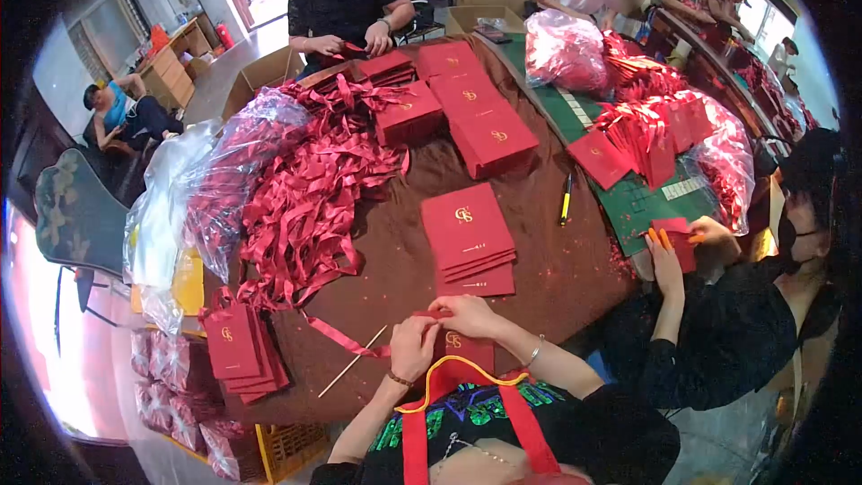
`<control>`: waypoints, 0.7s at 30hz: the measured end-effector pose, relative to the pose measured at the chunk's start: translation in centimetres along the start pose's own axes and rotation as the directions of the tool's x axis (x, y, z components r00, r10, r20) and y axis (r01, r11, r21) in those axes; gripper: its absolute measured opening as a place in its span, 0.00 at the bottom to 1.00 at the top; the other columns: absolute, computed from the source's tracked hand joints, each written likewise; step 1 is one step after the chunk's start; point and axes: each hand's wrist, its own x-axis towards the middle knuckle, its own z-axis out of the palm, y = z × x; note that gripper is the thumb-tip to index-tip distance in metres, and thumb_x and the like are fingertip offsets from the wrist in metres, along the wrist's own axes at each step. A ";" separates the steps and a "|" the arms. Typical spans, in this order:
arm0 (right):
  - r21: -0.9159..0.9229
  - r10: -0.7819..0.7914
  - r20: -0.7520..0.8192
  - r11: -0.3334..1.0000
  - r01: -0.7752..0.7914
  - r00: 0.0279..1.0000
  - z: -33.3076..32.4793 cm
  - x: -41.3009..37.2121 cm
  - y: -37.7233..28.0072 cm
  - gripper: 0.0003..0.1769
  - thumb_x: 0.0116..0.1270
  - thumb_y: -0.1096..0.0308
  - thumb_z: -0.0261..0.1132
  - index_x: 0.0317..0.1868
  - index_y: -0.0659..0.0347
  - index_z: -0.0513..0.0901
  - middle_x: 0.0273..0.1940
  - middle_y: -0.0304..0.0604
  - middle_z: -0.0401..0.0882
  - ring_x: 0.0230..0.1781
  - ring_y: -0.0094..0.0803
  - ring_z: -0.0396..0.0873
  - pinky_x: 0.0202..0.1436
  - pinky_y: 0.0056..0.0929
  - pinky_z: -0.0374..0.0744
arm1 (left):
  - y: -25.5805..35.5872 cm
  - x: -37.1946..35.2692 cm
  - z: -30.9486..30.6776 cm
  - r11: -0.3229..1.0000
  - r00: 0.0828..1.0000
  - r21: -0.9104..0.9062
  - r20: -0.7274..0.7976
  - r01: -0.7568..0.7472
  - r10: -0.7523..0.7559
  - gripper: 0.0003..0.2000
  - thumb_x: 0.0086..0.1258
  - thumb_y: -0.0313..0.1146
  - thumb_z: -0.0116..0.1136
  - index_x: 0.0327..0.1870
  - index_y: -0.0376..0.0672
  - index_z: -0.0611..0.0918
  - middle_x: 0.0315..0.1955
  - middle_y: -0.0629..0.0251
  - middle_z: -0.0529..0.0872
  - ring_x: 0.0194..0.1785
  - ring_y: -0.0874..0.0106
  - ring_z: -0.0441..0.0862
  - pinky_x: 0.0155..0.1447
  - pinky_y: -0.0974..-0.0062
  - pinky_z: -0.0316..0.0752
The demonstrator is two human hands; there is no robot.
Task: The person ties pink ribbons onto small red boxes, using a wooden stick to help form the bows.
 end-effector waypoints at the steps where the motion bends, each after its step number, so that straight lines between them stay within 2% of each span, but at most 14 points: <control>1: -0.008 0.003 0.000 1.000 -0.003 1.000 -0.1 0.1 0.0 0.18 0.58 0.57 0.63 0.48 0.53 0.79 0.42 0.45 0.82 0.44 0.43 0.80 0.46 0.40 0.76 | 0.1 0.2 -0.1 0.999 1.000 -0.042 -0.028 0.007 -0.008 0.05 0.61 0.32 0.58 0.34 0.43 0.79 0.31 0.61 0.81 0.36 0.63 0.78 0.40 0.67 0.67; 7: 0.004 0.009 0.043 1.000 -0.009 0.999 -0.3 -0.2 0.0 0.18 0.59 0.58 0.62 0.49 0.55 0.78 0.42 0.47 0.82 0.45 0.45 0.79 0.48 0.42 0.76 | -0.1 0.9 -0.5 0.987 0.992 -0.112 -0.043 0.112 -0.118 0.05 0.61 0.32 0.59 0.34 0.42 0.79 0.31 0.62 0.81 0.36 0.63 0.78 0.41 0.67 0.68; 10: 0.041 -0.027 0.078 0.999 0.024 0.997 -1.0 0.0 0.3 0.18 0.60 0.61 0.62 0.49 0.59 0.78 0.42 0.50 0.81 0.45 0.43 0.80 0.48 0.39 0.76 | 0.4 1.1 -0.5 0.994 0.996 -0.076 -0.036 0.076 -0.079 0.04 0.61 0.31 0.59 0.34 0.43 0.79 0.31 0.62 0.81 0.36 0.63 0.77 0.42 0.67 0.68; 12: 0.228 -0.013 0.151 0.973 -0.022 0.988 -1.2 0.5 1.5 0.18 0.61 0.61 0.62 0.48 0.62 0.78 0.42 0.50 0.82 0.44 0.39 0.80 0.49 0.35 0.76 | 0.9 1.1 -0.4 0.994 0.995 -0.071 -0.035 0.089 -0.092 0.04 0.61 0.31 0.58 0.34 0.43 0.79 0.31 0.62 0.80 0.37 0.62 0.77 0.43 0.68 0.68; 13: 0.293 -0.016 0.120 0.956 -0.020 0.993 -1.5 0.6 1.2 0.14 0.60 0.65 0.62 0.45 0.62 0.80 0.39 0.52 0.82 0.41 0.40 0.81 0.45 0.32 0.77 | 1.0 1.1 -0.3 0.994 0.995 -0.065 -0.042 0.091 -0.094 0.04 0.61 0.31 0.58 0.34 0.43 0.79 0.31 0.61 0.80 0.38 0.61 0.76 0.43 0.67 0.67; 15: 0.149 -0.003 0.144 0.989 -0.019 0.990 -2.6 0.6 0.9 0.16 0.62 0.63 0.60 0.46 0.63 0.79 0.40 0.51 0.82 0.43 0.40 0.80 0.47 0.35 0.76 | 0.9 1.2 -0.3 0.996 0.997 -0.053 -0.040 0.069 -0.071 0.03 0.62 0.30 0.57 0.34 0.43 0.79 0.32 0.60 0.80 0.39 0.60 0.76 0.44 0.65 0.67; 18: 0.105 -0.136 0.098 0.987 0.126 0.986 -3.0 0.9 0.6 0.15 0.62 0.61 0.57 0.44 0.60 0.80 0.43 0.51 0.80 0.45 0.47 0.78 0.51 0.41 0.75 | 1.1 1.8 -0.9 0.995 0.996 -0.076 -0.061 0.064 -0.068 0.04 0.63 0.29 0.55 0.36 0.41 0.78 0.34 0.58 0.80 0.40 0.58 0.75 0.46 0.62 0.66; 19: 0.044 -0.068 0.141 0.997 0.062 0.988 -2.8 1.3 0.2 0.14 0.62 0.64 0.58 0.44 0.64 0.79 0.42 0.51 0.80 0.46 0.45 0.78 0.51 0.37 0.75 | 0.6 1.3 -0.5 0.995 0.990 -0.048 -0.109 0.085 -0.090 0.05 0.64 0.29 0.55 0.36 0.39 0.78 0.34 0.57 0.80 0.40 0.57 0.76 0.46 0.62 0.67; 20: 0.103 -0.134 0.128 0.987 0.121 0.983 -3.0 1.3 0.0 0.14 0.62 0.64 0.57 0.45 0.64 0.79 0.43 0.51 0.80 0.46 0.45 0.78 0.51 0.37 0.75 | 0.8 1.7 -1.1 0.984 0.982 -0.144 -0.136 0.109 -0.129 0.04 0.63 0.28 0.55 0.36 0.38 0.79 0.33 0.56 0.80 0.39 0.57 0.76 0.45 0.64 0.68; 21: 0.082 -0.126 0.131 0.990 0.116 0.983 -3.1 1.7 0.0 0.14 0.63 0.64 0.57 0.45 0.64 0.79 0.42 0.51 0.81 0.45 0.42 0.78 0.50 0.35 0.75 | 0.7 1.8 -1.4 0.976 0.972 -0.144 -0.149 0.162 -0.183 0.04 0.62 0.27 0.56 0.36 0.38 0.79 0.32 0.57 0.80 0.38 0.58 0.77 0.44 0.65 0.69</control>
